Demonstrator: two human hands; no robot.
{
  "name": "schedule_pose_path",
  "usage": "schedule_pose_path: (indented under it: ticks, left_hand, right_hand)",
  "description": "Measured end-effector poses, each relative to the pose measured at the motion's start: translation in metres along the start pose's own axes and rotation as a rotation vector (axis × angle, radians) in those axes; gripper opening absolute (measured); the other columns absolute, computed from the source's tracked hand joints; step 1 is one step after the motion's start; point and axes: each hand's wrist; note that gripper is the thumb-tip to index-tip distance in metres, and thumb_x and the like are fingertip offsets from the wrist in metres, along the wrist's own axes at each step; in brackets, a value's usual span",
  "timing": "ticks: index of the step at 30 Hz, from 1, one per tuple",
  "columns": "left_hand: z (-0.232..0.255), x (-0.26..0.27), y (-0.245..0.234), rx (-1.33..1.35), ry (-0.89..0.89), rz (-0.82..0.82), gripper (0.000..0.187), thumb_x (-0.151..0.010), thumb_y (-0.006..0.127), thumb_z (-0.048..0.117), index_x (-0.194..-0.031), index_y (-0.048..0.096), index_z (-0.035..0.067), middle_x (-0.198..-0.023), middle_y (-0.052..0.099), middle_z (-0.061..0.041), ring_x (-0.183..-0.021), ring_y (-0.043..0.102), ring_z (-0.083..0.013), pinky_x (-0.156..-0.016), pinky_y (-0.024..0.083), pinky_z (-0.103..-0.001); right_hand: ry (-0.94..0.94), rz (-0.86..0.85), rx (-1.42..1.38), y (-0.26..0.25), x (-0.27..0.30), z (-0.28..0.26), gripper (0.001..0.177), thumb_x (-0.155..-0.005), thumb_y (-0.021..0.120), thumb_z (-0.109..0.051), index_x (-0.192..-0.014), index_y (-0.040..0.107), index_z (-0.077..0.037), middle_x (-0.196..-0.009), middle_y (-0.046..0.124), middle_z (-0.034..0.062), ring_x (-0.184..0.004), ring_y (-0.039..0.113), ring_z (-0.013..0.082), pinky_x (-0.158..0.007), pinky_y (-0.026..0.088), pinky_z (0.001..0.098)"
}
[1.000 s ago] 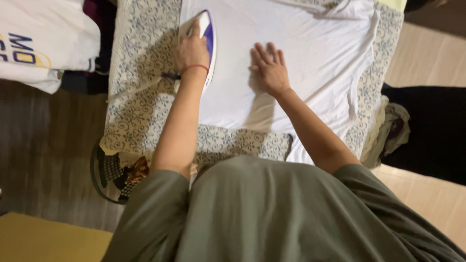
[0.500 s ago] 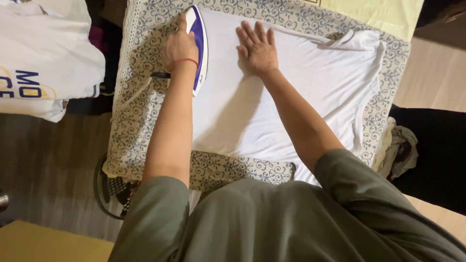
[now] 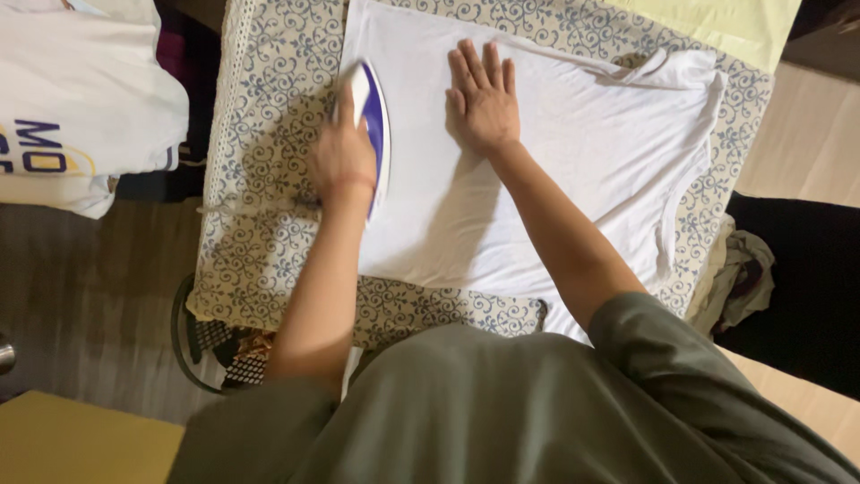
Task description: The person irons a white t-shirt on a patterned ironing board. They smooth the fabric, use a steam iron to press the shirt, flip it over, and continue ironing both sides before folding it.
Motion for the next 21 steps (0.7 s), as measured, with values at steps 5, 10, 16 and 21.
schedule_pose_path:
  ticks: [5,10,16,21]
  left_hand:
    - [-0.003,-0.093,0.031,0.026,0.066,0.181,0.053,-0.100,0.058,0.038,-0.150,0.040,0.038,-0.111,0.070,-0.018,-0.105,0.067,-0.0424,-0.083,0.054,-0.056]
    - [-0.018,-0.122,0.053,0.242,-0.002,0.282,0.024,-0.107,0.062,0.042,-0.123,0.064,0.024,-0.115,0.074,-0.013,-0.108,0.070,-0.0386,-0.089,0.059,-0.050]
    - [-0.040,-0.003,0.031,0.044,0.031,0.079,0.061,-0.100,0.057,0.033,-0.155,0.032,0.039,-0.098,0.070,-0.019,-0.095,0.070,-0.0390,-0.077,0.057,-0.052]
    - [-0.047,0.013,0.030,0.022,0.049,0.132,0.055,-0.100,0.059,0.037,-0.151,0.038,0.039,-0.103,0.070,-0.016,-0.092,0.070,-0.0378,-0.073,0.057,-0.052]
  right_hand:
    - [0.032,0.008,-0.027,0.012,0.057,-0.007,0.062,-0.109,0.034,-0.042,-0.165,0.027,-0.017,-0.173,0.019,0.0040,-0.160,0.010,0.0353,-0.129,0.005,0.0548]
    - [0.122,0.012,-0.048,0.009,0.117,0.005,0.061,-0.109,0.032,-0.043,-0.165,0.028,-0.021,-0.173,0.022,0.0022,-0.160,0.010,0.0335,-0.128,0.004,0.0552]
    - [0.233,0.035,-0.032,0.005,0.163,0.027,0.060,-0.110,0.030,-0.042,-0.166,0.027,-0.022,-0.173,0.019,0.0016,-0.160,0.009,0.0330,-0.129,0.003,0.0545]
    - [0.277,0.032,-0.010,0.016,0.172,0.038,0.062,-0.109,0.032,-0.040,-0.167,0.026,-0.020,-0.174,0.016,0.0033,-0.160,0.007,0.0351,-0.129,0.002,0.0553]
Point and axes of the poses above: each hand's wrist, its own x-axis away from the middle knuckle, its own y-axis out of the palm, z = x × y
